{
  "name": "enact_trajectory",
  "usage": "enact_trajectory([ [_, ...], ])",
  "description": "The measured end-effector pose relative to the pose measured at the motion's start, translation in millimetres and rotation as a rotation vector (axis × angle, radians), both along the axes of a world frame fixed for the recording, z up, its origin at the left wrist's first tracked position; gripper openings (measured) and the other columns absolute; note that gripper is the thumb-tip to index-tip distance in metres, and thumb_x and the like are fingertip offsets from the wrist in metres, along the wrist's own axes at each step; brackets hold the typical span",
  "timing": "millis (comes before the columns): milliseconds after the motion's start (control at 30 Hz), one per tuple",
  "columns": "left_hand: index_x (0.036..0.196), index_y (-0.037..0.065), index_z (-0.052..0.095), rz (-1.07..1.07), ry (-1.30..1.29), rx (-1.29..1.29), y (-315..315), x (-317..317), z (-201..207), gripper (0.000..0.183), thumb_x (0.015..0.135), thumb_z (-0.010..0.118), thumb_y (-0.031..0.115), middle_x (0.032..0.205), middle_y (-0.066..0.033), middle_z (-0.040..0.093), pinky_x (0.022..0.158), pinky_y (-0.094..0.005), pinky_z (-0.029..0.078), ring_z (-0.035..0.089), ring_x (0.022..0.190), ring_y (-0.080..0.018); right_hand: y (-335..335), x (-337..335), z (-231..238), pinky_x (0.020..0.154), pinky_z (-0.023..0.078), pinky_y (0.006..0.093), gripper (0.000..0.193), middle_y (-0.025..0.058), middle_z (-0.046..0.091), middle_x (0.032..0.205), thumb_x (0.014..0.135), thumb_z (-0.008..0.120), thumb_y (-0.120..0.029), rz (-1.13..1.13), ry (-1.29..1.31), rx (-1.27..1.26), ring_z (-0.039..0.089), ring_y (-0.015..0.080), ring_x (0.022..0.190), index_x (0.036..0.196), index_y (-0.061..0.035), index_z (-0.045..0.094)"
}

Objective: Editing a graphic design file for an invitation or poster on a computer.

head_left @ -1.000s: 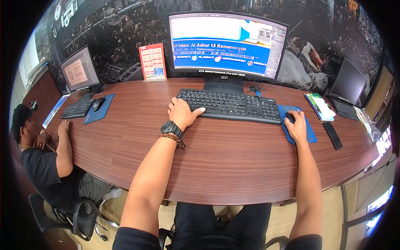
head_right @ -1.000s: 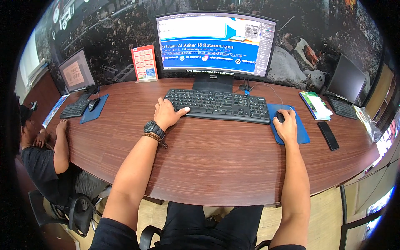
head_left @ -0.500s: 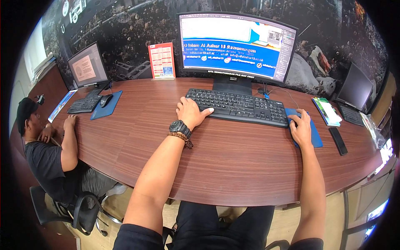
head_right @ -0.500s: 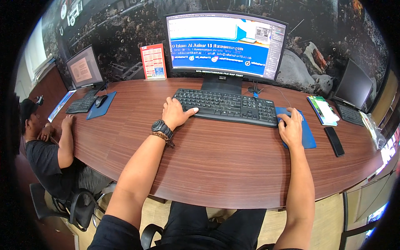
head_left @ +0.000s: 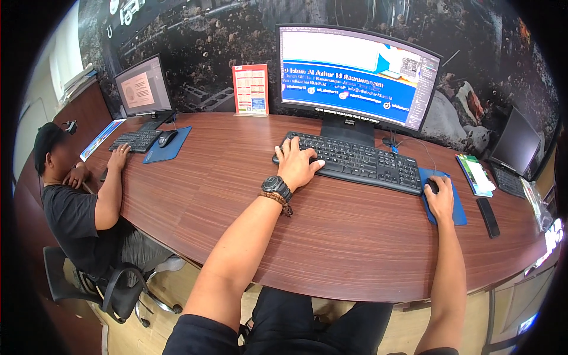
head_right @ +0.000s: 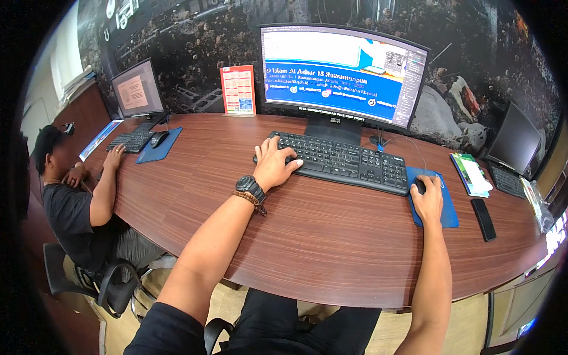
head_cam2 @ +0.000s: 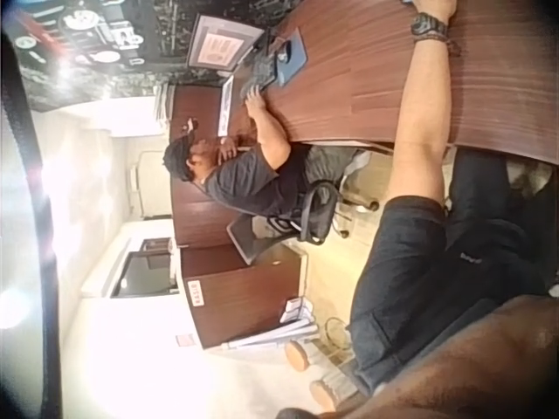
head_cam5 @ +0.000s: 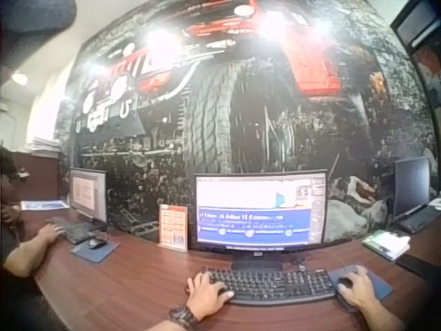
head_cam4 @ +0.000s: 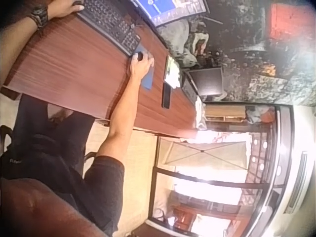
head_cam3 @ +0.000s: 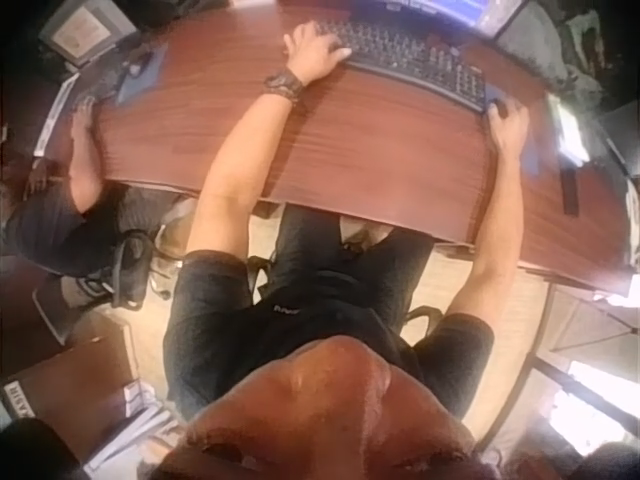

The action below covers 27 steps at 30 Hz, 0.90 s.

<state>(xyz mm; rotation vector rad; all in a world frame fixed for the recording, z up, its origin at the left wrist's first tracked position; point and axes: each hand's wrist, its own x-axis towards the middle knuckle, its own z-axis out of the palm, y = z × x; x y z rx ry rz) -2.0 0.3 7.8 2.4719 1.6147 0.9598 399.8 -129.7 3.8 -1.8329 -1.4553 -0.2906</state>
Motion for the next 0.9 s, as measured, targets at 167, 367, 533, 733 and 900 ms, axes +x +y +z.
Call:
enact_trajectory([
  [167,0.122,0.012,0.067,0.073,-0.049,-0.020,0.6,-2.1,-1.4,0.047,0.089,0.068,0.046,0.146,-0.0311,0.037,0.111,-0.0666,0.019,0.029,0.138,-0.0476,0.9,1.9,2.1,0.096,0.047,0.0421,0.031,0.0165,0.060,0.113,0.082,0.067,-0.016,0.055,0.010,0.004,0.059,0.0361,0.108,0.109,-0.0029,0.068],
  [367,0.137,0.010,0.054,0.208,-0.132,-0.065,7.0,-9.0,-10.5,0.058,0.087,0.070,0.035,0.138,-0.0264,0.042,0.109,-0.0624,0.027,0.037,0.131,-0.0451,-0.8,-3.5,1.6,0.096,0.047,0.0431,0.030,0.0170,0.060,0.114,0.081,0.067,-0.014,0.037,-0.009,-0.004,0.059,0.0365,0.108,0.109,-0.0028,0.068],
  [533,0.140,0.011,0.052,0.248,-0.128,-0.112,3.9,-6.0,-3.1,0.063,0.085,0.071,0.034,0.136,-0.0256,0.043,0.108,-0.0588,0.030,0.039,0.129,-0.0448,-2.7,-6.7,2.4,0.097,0.046,0.0434,0.031,0.0171,0.060,0.113,0.081,0.067,-0.014,0.052,-0.011,0.003,0.058,0.0368,0.110,0.109,-0.0029,0.068],
  [733,0.142,0.010,0.050,0.248,-0.109,-0.127,4.5,-4.7,-4.7,0.065,0.086,0.071,0.036,0.137,-0.0264,0.043,0.108,-0.0574,0.030,0.039,0.129,-0.0450,-1.7,-2.2,0.6,0.097,0.046,0.0430,0.029,0.0181,0.060,0.114,0.082,0.067,-0.014,0.029,0.015,0.008,0.058,0.0364,0.110,0.108,-0.0025,0.070],
  [900,0.137,0.011,0.054,0.250,-0.117,-0.083,8.1,0.8,-9.2,0.059,0.085,0.073,0.033,0.133,-0.0244,0.046,0.107,-0.0580,0.030,0.040,0.127,-0.0428,-0.8,5.9,-3.6,0.095,0.046,0.0416,0.029,0.0179,0.060,0.112,0.082,0.067,-0.014,0.011,-0.036,0.033,0.059,0.0361,0.107,0.108,-0.0012,0.068],
])
